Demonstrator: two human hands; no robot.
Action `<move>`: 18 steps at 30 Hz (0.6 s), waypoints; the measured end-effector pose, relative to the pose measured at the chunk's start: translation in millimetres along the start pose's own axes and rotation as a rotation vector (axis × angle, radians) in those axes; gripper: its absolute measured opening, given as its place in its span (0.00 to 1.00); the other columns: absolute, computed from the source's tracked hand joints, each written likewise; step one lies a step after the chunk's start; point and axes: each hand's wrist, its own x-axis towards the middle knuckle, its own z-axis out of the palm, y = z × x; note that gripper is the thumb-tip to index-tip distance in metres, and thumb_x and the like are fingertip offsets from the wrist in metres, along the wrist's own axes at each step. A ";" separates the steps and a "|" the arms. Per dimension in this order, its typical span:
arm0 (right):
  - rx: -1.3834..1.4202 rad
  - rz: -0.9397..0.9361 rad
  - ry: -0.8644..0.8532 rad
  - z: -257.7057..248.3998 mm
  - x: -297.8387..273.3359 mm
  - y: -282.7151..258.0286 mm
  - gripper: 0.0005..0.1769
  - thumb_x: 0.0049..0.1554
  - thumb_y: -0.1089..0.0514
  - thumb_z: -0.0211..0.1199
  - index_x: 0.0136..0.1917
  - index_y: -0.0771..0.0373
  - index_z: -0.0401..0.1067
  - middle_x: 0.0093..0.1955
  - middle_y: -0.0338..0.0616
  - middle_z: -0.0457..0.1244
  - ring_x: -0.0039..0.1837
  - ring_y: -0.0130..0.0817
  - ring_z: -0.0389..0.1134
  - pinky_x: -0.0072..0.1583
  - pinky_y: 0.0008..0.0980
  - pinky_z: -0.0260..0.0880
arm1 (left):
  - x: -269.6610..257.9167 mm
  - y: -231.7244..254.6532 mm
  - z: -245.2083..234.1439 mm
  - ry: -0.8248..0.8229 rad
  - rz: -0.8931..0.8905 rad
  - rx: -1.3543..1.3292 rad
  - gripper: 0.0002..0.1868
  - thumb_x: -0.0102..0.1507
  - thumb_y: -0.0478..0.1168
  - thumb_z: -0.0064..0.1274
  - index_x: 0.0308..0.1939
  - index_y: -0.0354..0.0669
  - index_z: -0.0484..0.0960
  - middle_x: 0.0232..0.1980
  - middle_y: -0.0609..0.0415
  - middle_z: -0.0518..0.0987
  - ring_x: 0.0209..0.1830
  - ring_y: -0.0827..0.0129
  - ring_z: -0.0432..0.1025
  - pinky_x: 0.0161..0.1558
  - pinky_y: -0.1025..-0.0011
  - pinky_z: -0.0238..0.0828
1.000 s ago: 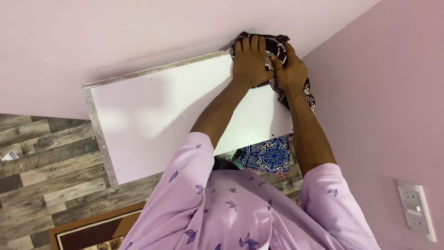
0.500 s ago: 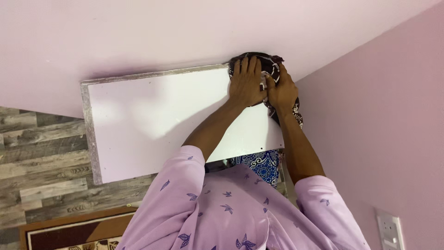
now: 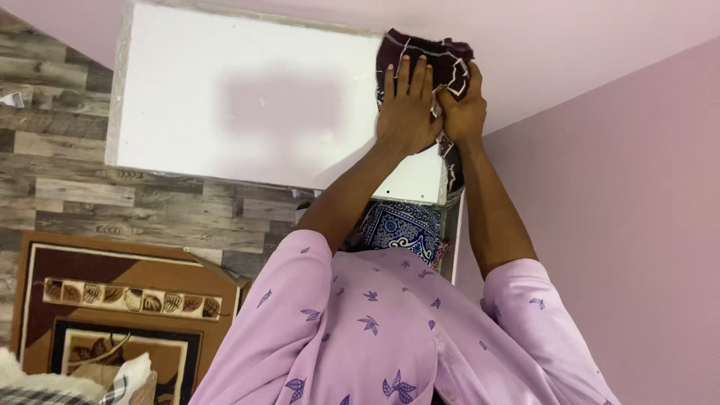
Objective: The person folds a patterned cloth on a white cabinet, places it inside the cabinet, and then wipes the front of the cabinet with the cloth.
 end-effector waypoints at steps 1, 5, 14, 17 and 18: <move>0.127 -0.048 -0.004 0.8 -7.6 5.5 0.38 0.59 0.52 0.64 0.77 0.65 0.55 0.57 0.49 0.73 0.54 0.38 0.77 0.57 0.37 0.77 | -8.5 6.9 1.1 0.000 -0.021 0.010 0.47 0.65 0.62 0.42 0.78 0.30 0.53 0.82 0.38 0.47 0.83 0.42 0.36 0.79 0.43 0.27; 0.158 0.018 0.009 -5.0 -26.8 32.6 0.34 0.59 0.53 0.63 0.74 0.65 0.58 0.54 0.49 0.72 0.53 0.35 0.75 0.55 0.33 0.75 | -22.0 23.6 5.4 0.024 -0.007 0.064 0.46 0.64 0.59 0.39 0.78 0.31 0.53 0.82 0.39 0.47 0.82 0.42 0.36 0.77 0.42 0.27; 0.427 0.250 0.035 -4.7 -88.9 84.1 0.26 0.63 0.44 0.56 0.64 0.67 0.70 0.55 0.50 0.69 0.58 0.35 0.69 0.61 0.32 0.68 | -52.7 43.7 12.6 -0.010 0.142 0.000 0.45 0.64 0.59 0.40 0.78 0.33 0.55 0.83 0.42 0.49 0.83 0.44 0.37 0.79 0.44 0.29; 0.365 0.257 0.115 -4.8 -109.1 64.3 0.29 0.64 0.44 0.56 0.68 0.67 0.64 0.60 0.50 0.67 0.62 0.36 0.67 0.64 0.34 0.64 | -63.6 36.3 16.7 0.016 0.223 -0.065 0.46 0.63 0.60 0.43 0.77 0.33 0.56 0.82 0.42 0.50 0.83 0.45 0.38 0.78 0.43 0.30; 0.269 0.337 0.141 -4.4 -116.8 51.7 0.29 0.64 0.43 0.56 0.66 0.70 0.67 0.59 0.55 0.67 0.60 0.43 0.68 0.62 0.38 0.66 | -67.9 32.9 18.3 0.017 0.233 -0.066 0.46 0.63 0.60 0.43 0.77 0.33 0.56 0.82 0.42 0.50 0.83 0.45 0.38 0.78 0.43 0.30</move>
